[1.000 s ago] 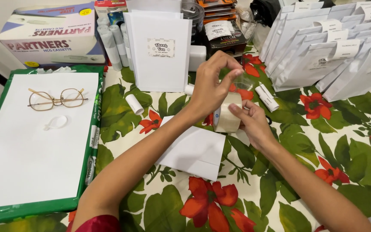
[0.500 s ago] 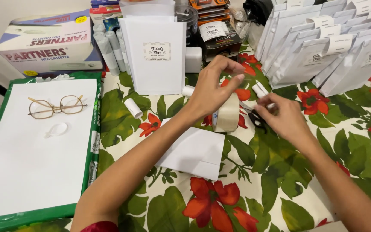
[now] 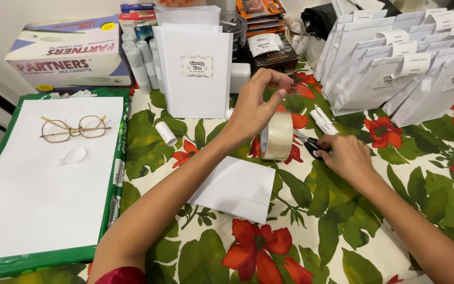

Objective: Folding a small paper packet and sealing it with adhesive tape cut using scissors.

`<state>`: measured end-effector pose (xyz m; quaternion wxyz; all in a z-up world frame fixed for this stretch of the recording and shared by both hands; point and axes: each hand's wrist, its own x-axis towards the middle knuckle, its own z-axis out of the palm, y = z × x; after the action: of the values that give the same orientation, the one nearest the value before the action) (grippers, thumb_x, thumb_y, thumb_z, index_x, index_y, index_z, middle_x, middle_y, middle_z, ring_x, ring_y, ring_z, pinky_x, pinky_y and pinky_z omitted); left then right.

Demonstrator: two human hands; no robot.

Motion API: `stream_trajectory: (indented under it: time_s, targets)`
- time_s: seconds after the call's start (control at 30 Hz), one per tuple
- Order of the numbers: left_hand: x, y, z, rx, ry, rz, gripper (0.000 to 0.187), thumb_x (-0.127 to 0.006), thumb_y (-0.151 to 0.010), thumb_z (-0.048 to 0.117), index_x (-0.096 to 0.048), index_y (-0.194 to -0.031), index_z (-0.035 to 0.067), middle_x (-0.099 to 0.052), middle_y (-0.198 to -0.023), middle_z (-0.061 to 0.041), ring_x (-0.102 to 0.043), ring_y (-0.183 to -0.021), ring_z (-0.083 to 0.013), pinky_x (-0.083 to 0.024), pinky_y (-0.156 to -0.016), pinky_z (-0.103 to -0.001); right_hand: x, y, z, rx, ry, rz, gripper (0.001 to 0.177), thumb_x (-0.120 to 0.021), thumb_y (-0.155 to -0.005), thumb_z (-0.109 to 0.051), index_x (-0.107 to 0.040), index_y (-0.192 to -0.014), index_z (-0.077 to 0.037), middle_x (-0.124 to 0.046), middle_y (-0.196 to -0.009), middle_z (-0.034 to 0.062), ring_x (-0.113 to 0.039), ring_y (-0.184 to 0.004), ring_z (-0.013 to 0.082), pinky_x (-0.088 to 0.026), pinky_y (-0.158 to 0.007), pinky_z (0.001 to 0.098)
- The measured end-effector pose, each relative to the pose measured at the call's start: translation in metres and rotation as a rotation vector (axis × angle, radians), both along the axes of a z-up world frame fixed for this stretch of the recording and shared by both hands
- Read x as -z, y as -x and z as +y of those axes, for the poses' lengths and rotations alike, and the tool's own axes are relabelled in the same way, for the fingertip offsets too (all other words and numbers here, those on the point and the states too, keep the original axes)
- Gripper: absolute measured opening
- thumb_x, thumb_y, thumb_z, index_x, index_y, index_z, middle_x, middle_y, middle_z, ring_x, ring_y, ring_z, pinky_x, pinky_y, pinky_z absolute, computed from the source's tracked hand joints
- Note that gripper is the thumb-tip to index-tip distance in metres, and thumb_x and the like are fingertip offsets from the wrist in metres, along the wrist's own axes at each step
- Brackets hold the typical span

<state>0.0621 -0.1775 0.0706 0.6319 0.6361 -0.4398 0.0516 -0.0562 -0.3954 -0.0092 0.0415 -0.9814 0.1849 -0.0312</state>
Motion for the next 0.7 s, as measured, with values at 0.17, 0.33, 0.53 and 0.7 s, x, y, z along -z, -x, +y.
stream_trajectory:
  time_s: [0.17, 0.33, 0.53, 0.7]
  targets:
    - [0.0, 0.0, -0.001, 0.008, 0.006, 0.016, 0.02, -0.05, -0.085, 0.008, -0.061, -0.101, 0.004, -0.054, -0.099, -0.01, -0.056, -0.1, -0.0263, -0.042, -0.093, -0.042, 0.028, -0.009, -0.012, 0.002, 0.079, 0.074, 0.034, -0.064, -0.076, -0.027, -0.065, -0.109, -0.018, -0.072, -0.093, 0.0039, -0.069, -0.089, 0.0309, -0.053, -0.075, 0.0478]
    - [0.003, -0.001, -0.004, 0.028, 0.025, 0.015, 0.02, -0.049, -0.085, 0.004, -0.061, -0.101, 0.004, -0.052, -0.099, -0.01, -0.055, -0.101, -0.0266, -0.042, -0.094, -0.044, 0.015, -0.004, -0.005, 0.028, 0.132, 0.136, 0.035, -0.064, -0.07, -0.034, -0.071, -0.098, -0.014, -0.072, -0.086, 0.0115, -0.069, -0.085, 0.0357, -0.053, -0.073, 0.047]
    - [-0.006, 0.003, 0.001, 0.012, -0.055, 0.039, 0.026, -0.043, -0.076, 0.001, -0.058, -0.096, 0.008, -0.057, -0.098, -0.007, -0.06, -0.092, -0.0179, -0.049, -0.085, -0.032, -0.084, 0.015, -0.008, 0.088, -0.073, 0.231, 0.042, -0.075, -0.074, -0.025, -0.061, -0.113, -0.03, -0.074, -0.097, -0.005, -0.068, -0.072, 0.0114, -0.053, -0.057, 0.0254]
    - [-0.004, 0.001, 0.003, 0.025, -0.067, -0.017, 0.034, -0.044, -0.069, 0.002, -0.058, -0.099, 0.011, -0.062, -0.097, -0.003, -0.057, -0.097, -0.0177, -0.045, -0.085, -0.032, -0.124, 0.029, -0.049, -0.037, -0.417, 0.019, 0.066, -0.08, -0.062, 0.002, -0.062, -0.121, -0.022, -0.067, -0.09, 0.0056, -0.038, -0.051, 0.0175, -0.031, -0.054, 0.0251]
